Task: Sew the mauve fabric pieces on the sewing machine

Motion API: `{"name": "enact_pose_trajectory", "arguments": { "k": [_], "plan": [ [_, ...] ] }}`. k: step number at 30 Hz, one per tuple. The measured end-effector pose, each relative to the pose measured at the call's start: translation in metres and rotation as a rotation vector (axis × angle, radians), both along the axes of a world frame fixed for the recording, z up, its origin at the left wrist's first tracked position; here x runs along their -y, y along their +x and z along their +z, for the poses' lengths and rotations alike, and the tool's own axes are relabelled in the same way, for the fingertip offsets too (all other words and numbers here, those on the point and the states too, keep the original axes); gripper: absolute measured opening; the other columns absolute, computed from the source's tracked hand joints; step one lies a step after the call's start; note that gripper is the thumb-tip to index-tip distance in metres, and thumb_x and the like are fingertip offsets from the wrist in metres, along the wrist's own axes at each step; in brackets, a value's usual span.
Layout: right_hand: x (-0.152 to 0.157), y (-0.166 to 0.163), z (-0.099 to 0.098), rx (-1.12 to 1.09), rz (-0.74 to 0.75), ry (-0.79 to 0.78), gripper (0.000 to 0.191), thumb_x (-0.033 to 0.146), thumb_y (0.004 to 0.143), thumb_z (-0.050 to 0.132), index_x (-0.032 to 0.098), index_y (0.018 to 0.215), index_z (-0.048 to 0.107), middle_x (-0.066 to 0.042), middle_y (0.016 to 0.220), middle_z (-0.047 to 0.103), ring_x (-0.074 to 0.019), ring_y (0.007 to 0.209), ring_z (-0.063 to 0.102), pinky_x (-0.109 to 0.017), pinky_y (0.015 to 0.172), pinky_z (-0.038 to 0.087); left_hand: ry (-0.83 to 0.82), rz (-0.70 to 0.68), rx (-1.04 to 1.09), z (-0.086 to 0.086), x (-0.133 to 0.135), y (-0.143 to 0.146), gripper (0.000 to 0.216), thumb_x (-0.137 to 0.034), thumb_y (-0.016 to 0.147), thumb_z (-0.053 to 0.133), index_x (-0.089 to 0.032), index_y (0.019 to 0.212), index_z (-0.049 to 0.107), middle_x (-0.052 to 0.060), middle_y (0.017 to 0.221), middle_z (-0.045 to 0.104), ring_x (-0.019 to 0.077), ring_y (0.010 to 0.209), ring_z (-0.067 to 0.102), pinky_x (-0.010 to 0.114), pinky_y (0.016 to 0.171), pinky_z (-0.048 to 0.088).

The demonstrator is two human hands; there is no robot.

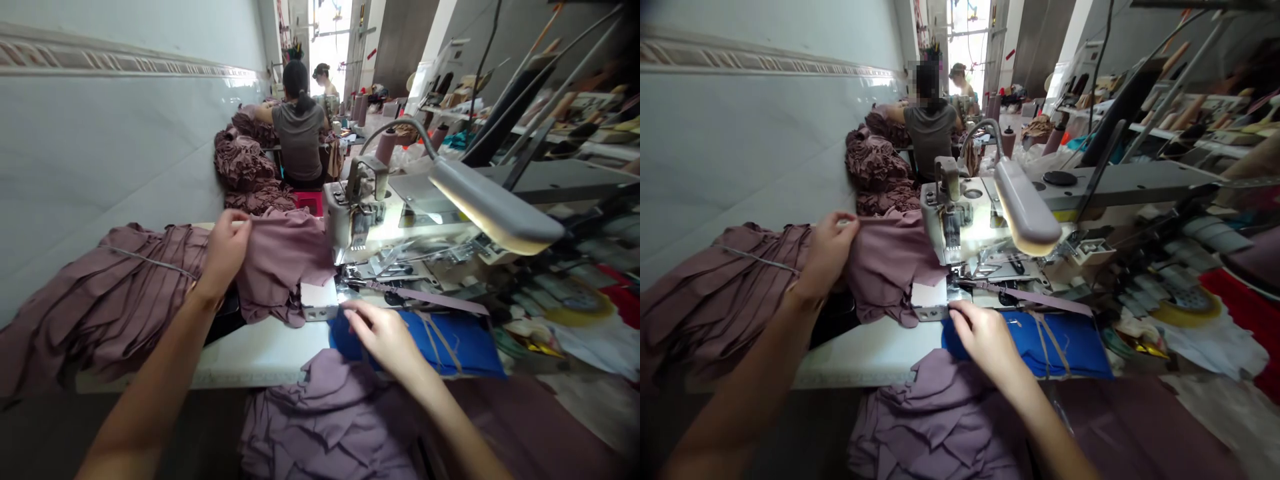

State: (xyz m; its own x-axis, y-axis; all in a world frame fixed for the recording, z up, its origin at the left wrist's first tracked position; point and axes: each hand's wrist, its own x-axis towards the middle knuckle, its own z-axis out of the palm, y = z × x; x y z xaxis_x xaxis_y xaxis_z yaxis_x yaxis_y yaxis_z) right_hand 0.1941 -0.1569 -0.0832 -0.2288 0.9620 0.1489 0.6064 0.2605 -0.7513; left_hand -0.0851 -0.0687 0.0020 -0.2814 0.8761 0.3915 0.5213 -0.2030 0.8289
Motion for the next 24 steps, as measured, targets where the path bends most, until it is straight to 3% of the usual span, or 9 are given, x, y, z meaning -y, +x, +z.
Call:
{"name": "enact_pose_trajectory", "arguments": {
  "k": [3, 7, 11, 12, 14, 16, 18, 22, 24],
  "plan": [
    [0.014, -0.016, -0.014, -0.487, 0.064, -0.318, 0.022, 0.038, 0.088, 0.060, 0.020, 0.097, 0.070, -0.006, 0.078, 0.076, -0.0231, 0.072, 0.072, -0.033, 0.069, 0.056, -0.291, -0.185, 0.373, -0.004, 0.079, -0.008, 0.048, -0.032, 0.079, 0.061, -0.029, 0.127, 0.054, 0.004, 0.090, 0.067, 0.0198, 0.077, 0.063, 0.030, 0.067, 0.052],
    [0.019, -0.057, -0.033, -1.079, 0.154, -0.548, 0.028, 0.041, 0.082, 0.069, 0.020, 0.100, 0.067, -0.006, 0.090, 0.074, -0.0224, 0.084, 0.070, -0.036, 0.084, 0.054, -0.481, -0.079, 0.340, -0.001, 0.135, -0.023, 0.036, -0.038, 0.079, 0.063, -0.030, 0.114, 0.064, 0.004, 0.083, 0.068, 0.0177, 0.060, 0.061, 0.028, 0.051, 0.049],
    [0.021, -0.090, -0.053, -1.201, 0.004, -0.509, 0.018, 0.037, 0.083, 0.069, 0.020, 0.081, 0.063, 0.000, 0.074, 0.065, -0.0175, 0.072, 0.061, -0.028, 0.073, 0.051, -0.212, 0.057, -0.373, -0.018, 0.119, -0.018, 0.032, -0.033, 0.087, 0.053, -0.021, 0.114, 0.066, 0.009, 0.093, 0.068, 0.0253, 0.079, 0.064, 0.037, 0.068, 0.054],
    [0.023, -0.094, -0.056, -1.213, -0.026, -0.507, 0.020, 0.036, 0.083, 0.069, 0.020, 0.076, 0.060, 0.002, 0.069, 0.061, -0.0158, 0.067, 0.058, -0.026, 0.068, 0.050, -0.096, -0.012, -0.545, -0.025, 0.110, -0.009, 0.029, -0.029, 0.089, 0.051, -0.019, 0.112, 0.066, 0.011, 0.099, 0.068, 0.0269, 0.089, 0.064, 0.040, 0.078, 0.053],
    [0.030, -0.093, -0.061, -1.233, -0.067, -0.513, 0.023, 0.036, 0.081, 0.071, 0.020, 0.071, 0.057, 0.004, 0.064, 0.055, -0.0133, 0.061, 0.052, -0.024, 0.062, 0.046, 0.103, -0.340, -0.763, -0.040, 0.092, 0.016, 0.028, -0.020, 0.092, 0.045, -0.015, 0.108, 0.067, 0.013, 0.109, 0.067, 0.0260, 0.106, 0.060, 0.041, 0.094, 0.049],
    [0.038, -0.082, -0.061, -1.253, -0.096, -0.515, 0.025, 0.036, 0.078, 0.073, 0.020, 0.070, 0.056, 0.005, 0.063, 0.052, -0.0124, 0.060, 0.050, -0.023, 0.061, 0.045, 0.211, -0.713, -0.859, -0.055, 0.075, 0.045, 0.031, -0.015, 0.093, 0.042, -0.013, 0.115, 0.064, 0.012, 0.119, 0.066, 0.0229, 0.114, 0.058, 0.038, 0.103, 0.046],
    [0.047, -0.062, -0.055, -1.270, -0.114, -0.538, 0.025, 0.037, 0.077, 0.074, 0.019, 0.072, 0.057, 0.005, 0.063, 0.053, -0.0123, 0.059, 0.050, -0.023, 0.061, 0.046, 0.267, -0.886, -0.912, -0.067, 0.062, 0.068, 0.036, -0.014, 0.094, 0.041, -0.010, 0.127, 0.056, 0.013, 0.128, 0.061, 0.0228, 0.120, 0.055, 0.038, 0.108, 0.043],
    [0.057, -0.016, -0.039, -1.233, -0.122, -0.639, 0.018, 0.035, 0.081, 0.070, 0.021, 0.079, 0.060, 0.008, 0.055, 0.046, -0.0087, 0.044, 0.038, -0.021, 0.049, 0.039, 0.282, -0.912, -0.916, -0.078, 0.046, 0.086, 0.040, -0.012, 0.093, 0.042, -0.010, 0.131, 0.052, 0.013, 0.131, 0.059, 0.0247, 0.122, 0.052, 0.041, 0.108, 0.042],
    [0.052, -0.001, -0.032, -1.092, -0.123, -0.586, 0.016, 0.035, 0.084, 0.066, 0.021, 0.090, 0.062, 0.009, 0.054, 0.044, -0.0086, 0.042, 0.035, -0.022, 0.047, 0.037, 0.270, -0.911, -0.903, -0.078, 0.044, 0.086, 0.038, -0.013, 0.093, 0.042, -0.010, 0.129, 0.054, 0.013, 0.130, 0.060, 0.0254, 0.119, 0.052, 0.042, 0.106, 0.043]
  ]
}}
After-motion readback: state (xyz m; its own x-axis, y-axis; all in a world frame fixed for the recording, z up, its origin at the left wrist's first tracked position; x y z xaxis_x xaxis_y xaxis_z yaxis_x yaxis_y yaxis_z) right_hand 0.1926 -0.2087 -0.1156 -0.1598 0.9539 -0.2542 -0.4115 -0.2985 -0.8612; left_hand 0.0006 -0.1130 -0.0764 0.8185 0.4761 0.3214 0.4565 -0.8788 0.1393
